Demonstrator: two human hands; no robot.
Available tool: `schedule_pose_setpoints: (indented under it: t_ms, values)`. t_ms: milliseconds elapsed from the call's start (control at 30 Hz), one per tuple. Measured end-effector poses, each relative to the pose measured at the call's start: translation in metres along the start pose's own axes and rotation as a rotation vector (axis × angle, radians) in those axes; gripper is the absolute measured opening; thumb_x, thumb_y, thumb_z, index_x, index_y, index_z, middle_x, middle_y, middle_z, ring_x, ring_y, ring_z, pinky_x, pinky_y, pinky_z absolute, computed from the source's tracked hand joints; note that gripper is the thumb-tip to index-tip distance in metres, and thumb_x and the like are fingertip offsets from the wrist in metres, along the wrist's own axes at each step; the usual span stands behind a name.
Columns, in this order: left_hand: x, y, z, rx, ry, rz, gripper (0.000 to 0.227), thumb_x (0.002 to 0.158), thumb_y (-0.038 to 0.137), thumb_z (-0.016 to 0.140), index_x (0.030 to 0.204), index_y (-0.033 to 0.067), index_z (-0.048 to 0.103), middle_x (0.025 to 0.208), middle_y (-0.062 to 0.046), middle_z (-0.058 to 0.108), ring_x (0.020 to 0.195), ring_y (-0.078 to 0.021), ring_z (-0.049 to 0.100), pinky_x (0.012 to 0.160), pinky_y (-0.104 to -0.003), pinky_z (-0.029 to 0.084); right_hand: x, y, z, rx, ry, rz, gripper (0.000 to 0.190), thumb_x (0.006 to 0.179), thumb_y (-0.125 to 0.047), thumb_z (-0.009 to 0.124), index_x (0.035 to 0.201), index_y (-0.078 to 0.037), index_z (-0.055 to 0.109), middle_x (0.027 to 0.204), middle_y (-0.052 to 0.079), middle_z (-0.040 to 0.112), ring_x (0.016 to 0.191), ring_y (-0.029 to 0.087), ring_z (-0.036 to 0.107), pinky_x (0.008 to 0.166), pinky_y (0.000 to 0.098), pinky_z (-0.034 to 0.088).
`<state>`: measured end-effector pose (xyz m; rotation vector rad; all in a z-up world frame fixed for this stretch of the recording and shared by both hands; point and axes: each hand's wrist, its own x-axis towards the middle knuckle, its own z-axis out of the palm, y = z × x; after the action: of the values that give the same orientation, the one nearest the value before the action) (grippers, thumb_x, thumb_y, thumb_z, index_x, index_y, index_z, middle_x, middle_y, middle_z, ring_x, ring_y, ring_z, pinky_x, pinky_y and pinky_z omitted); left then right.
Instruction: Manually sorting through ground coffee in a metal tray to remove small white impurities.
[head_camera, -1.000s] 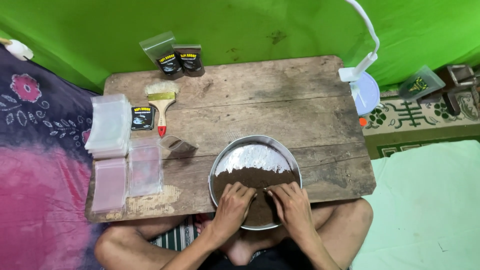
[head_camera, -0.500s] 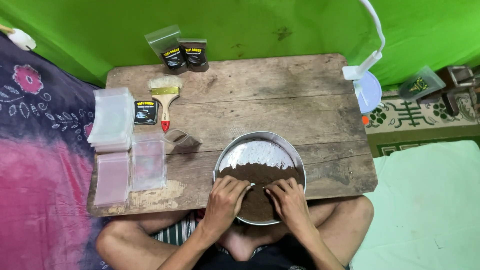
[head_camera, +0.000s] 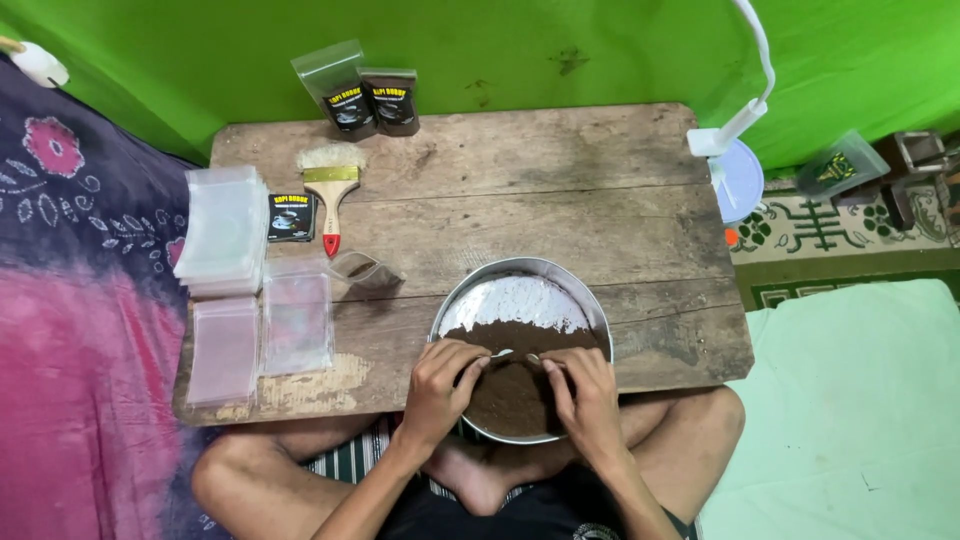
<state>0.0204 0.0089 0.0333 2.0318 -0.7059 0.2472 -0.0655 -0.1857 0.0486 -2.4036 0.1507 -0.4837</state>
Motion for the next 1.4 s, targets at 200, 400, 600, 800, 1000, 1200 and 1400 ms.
schedule_pose_setpoints:
  t_ms: [200, 400, 600, 800, 1000, 1200, 1400]
  values:
    - [0.000, -0.012, 0.027, -0.138, 0.155, 0.029, 0.006, 0.089, 0.004, 0.075, 0.093, 0.0086, 0.076, 0.082, -0.003, 0.077, 0.078, -0.0231, 0.074, 0.070, -0.034, 0.059, -0.006, 0.031, 0.028, 0.075, 0.193, -0.024, 0.013, 0.106, -0.014, 0.057, 0.102, -0.014, 0.070, 0.095, 0.000, 0.072, 0.088, 0.025, 0.067, 0.080, 0.0350, 0.050]
    - [-0.008, -0.010, 0.036, -0.096, 0.273, 0.016, 0.004, 0.089, 0.007, 0.076, 0.092, 0.0093, 0.075, 0.080, -0.002, 0.075, 0.075, -0.0219, 0.073, 0.068, -0.032, 0.059, 0.001, 0.031, 0.019, 0.023, 0.124, -0.055, 0.012, 0.106, -0.014, 0.059, 0.104, -0.014, 0.071, 0.097, 0.000, 0.073, 0.089, 0.025, 0.067, 0.079, 0.0352, 0.050]
    - [-0.002, -0.005, 0.019, -0.093, 0.228, -0.040, 0.006, 0.088, 0.005, 0.076, 0.091, 0.0100, 0.075, 0.081, -0.002, 0.075, 0.077, -0.0239, 0.071, 0.072, -0.034, 0.058, 0.012, 0.025, -0.003, 0.011, 0.046, -0.012, 0.012, 0.102, -0.014, 0.067, 0.106, -0.012, 0.077, 0.100, 0.003, 0.078, 0.089, 0.027, 0.069, 0.081, 0.0365, 0.053]
    - [0.021, -0.015, 0.005, -0.009, 0.107, -0.082, 0.007, 0.096, 0.007, 0.068, 0.097, 0.0064, 0.075, 0.084, -0.006, 0.072, 0.081, -0.0271, 0.070, 0.073, -0.037, 0.055, 0.010, 0.012, 0.009, -0.223, -0.194, -0.113, 0.013, 0.097, -0.024, 0.069, 0.104, -0.024, 0.079, 0.095, -0.005, 0.078, 0.091, 0.022, 0.066, 0.077, 0.0325, 0.049]
    - [0.016, -0.025, 0.025, 0.091, 0.140, -0.014, 0.011, 0.101, 0.014, 0.062, 0.096, 0.0109, 0.072, 0.083, -0.001, 0.069, 0.081, -0.0219, 0.068, 0.077, -0.033, 0.049, 0.024, 0.027, 0.002, -0.132, -0.113, -0.040, 0.016, 0.100, -0.018, 0.067, 0.111, -0.018, 0.079, 0.100, 0.002, 0.078, 0.089, 0.027, 0.063, 0.079, 0.0351, 0.049]
    - [0.020, -0.018, 0.020, 0.161, 0.139, -0.020, 0.013, 0.103, 0.014, 0.059, 0.096, 0.0107, 0.069, 0.081, -0.001, 0.066, 0.076, -0.0213, 0.067, 0.074, -0.034, 0.049, 0.031, 0.002, 0.018, -0.134, -0.334, -0.131, 0.015, 0.097, -0.025, 0.068, 0.106, -0.023, 0.079, 0.101, -0.004, 0.078, 0.090, 0.023, 0.065, 0.074, 0.0329, 0.049]
    - [0.024, -0.008, 0.012, 0.145, 0.044, -0.078, 0.007, 0.098, 0.009, 0.062, 0.101, 0.0048, 0.066, 0.094, -0.004, 0.068, 0.085, -0.0188, 0.062, 0.086, -0.034, 0.042, 0.021, 0.020, -0.019, -0.121, -0.232, -0.013, 0.023, 0.092, -0.006, 0.070, 0.114, -0.005, 0.076, 0.114, 0.003, 0.075, 0.095, 0.018, 0.059, 0.090, 0.0315, 0.049]
